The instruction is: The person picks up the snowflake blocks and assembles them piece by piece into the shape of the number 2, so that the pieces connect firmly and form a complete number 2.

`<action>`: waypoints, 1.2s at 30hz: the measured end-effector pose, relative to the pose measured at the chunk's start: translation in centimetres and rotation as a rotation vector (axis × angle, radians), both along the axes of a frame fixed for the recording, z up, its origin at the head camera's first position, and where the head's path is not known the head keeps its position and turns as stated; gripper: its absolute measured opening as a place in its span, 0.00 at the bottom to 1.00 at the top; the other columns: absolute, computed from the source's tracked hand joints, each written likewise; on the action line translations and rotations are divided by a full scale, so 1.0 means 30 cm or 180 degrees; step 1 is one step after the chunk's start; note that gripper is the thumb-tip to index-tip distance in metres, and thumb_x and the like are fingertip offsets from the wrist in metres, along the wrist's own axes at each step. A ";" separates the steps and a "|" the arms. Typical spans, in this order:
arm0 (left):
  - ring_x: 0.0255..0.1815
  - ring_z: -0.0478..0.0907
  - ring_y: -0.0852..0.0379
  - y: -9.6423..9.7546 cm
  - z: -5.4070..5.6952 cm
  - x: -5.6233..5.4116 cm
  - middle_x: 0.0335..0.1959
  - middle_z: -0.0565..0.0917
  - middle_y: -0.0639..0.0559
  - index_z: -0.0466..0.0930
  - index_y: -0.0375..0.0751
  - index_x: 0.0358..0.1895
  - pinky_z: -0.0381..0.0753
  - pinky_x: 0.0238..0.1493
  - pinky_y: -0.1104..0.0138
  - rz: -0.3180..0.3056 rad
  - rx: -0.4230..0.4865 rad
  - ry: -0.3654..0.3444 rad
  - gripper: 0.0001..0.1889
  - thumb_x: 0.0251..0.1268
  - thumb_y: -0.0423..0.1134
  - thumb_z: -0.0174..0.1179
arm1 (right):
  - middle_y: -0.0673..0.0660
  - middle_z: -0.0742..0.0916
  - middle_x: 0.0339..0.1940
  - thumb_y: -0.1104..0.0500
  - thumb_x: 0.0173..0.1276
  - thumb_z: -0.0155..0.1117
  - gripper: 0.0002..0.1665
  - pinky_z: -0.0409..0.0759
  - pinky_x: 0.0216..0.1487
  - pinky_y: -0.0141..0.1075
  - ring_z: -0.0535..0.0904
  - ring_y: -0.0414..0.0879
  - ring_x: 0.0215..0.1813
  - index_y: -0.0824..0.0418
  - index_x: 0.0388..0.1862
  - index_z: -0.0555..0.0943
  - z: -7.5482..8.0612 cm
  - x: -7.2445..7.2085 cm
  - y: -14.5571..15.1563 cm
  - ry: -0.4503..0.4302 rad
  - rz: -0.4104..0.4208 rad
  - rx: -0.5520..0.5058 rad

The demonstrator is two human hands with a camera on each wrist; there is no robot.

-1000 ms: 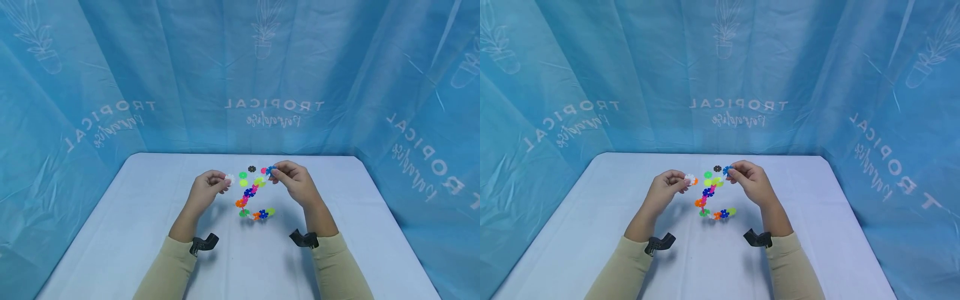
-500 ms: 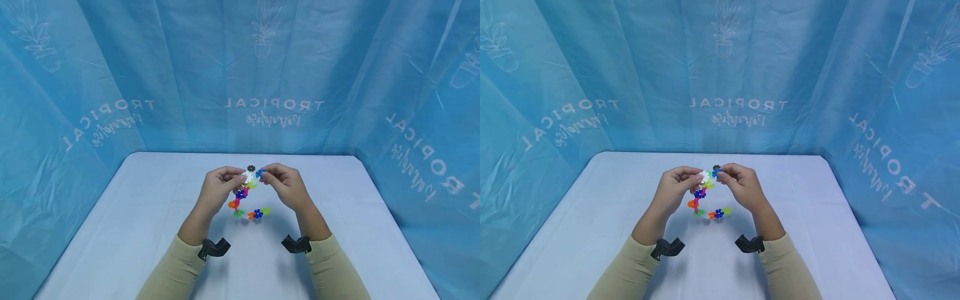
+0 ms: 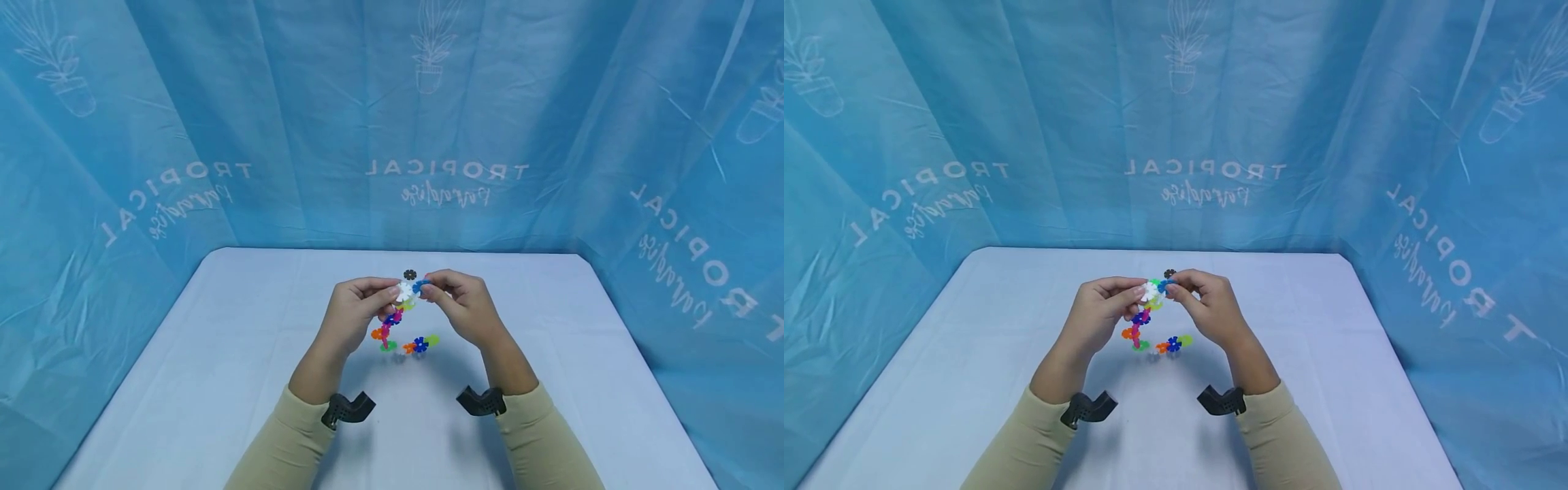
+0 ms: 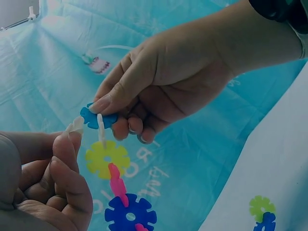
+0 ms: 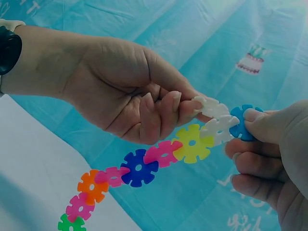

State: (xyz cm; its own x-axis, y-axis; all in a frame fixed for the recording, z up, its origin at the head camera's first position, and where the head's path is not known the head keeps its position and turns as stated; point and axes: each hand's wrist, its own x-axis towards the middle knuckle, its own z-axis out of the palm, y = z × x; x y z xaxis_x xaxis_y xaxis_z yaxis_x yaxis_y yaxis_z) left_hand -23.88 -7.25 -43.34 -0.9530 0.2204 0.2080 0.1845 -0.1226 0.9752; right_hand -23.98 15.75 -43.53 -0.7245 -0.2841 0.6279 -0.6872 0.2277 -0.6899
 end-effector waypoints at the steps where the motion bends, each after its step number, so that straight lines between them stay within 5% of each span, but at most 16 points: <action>1: 0.29 0.82 0.52 -0.002 0.001 0.001 0.40 0.86 0.30 0.90 0.33 0.50 0.86 0.35 0.68 -0.0004 0.0006 -0.0005 0.13 0.72 0.39 0.72 | 0.52 0.90 0.38 0.69 0.76 0.67 0.06 0.87 0.45 0.40 0.87 0.47 0.41 0.65 0.48 0.87 0.000 0.001 0.000 0.0007 0.0004 0.0015; 14: 0.28 0.82 0.54 -0.008 0.008 0.003 0.40 0.86 0.31 0.88 0.26 0.52 0.85 0.35 0.69 -0.0090 0.0124 -0.0051 0.15 0.71 0.36 0.72 | 0.54 0.90 0.37 0.73 0.73 0.68 0.07 0.86 0.47 0.36 0.85 0.49 0.39 0.66 0.46 0.87 0.008 0.013 -0.023 0.0121 0.0048 0.0011; 36: 0.28 0.85 0.55 0.018 0.008 0.022 0.37 0.88 0.37 0.90 0.28 0.49 0.88 0.36 0.67 0.0392 0.0232 -0.0305 0.11 0.69 0.32 0.72 | 0.51 0.88 0.33 0.68 0.72 0.72 0.05 0.83 0.34 0.34 0.80 0.41 0.32 0.64 0.44 0.86 -0.018 0.015 -0.077 0.0718 -0.0571 0.0439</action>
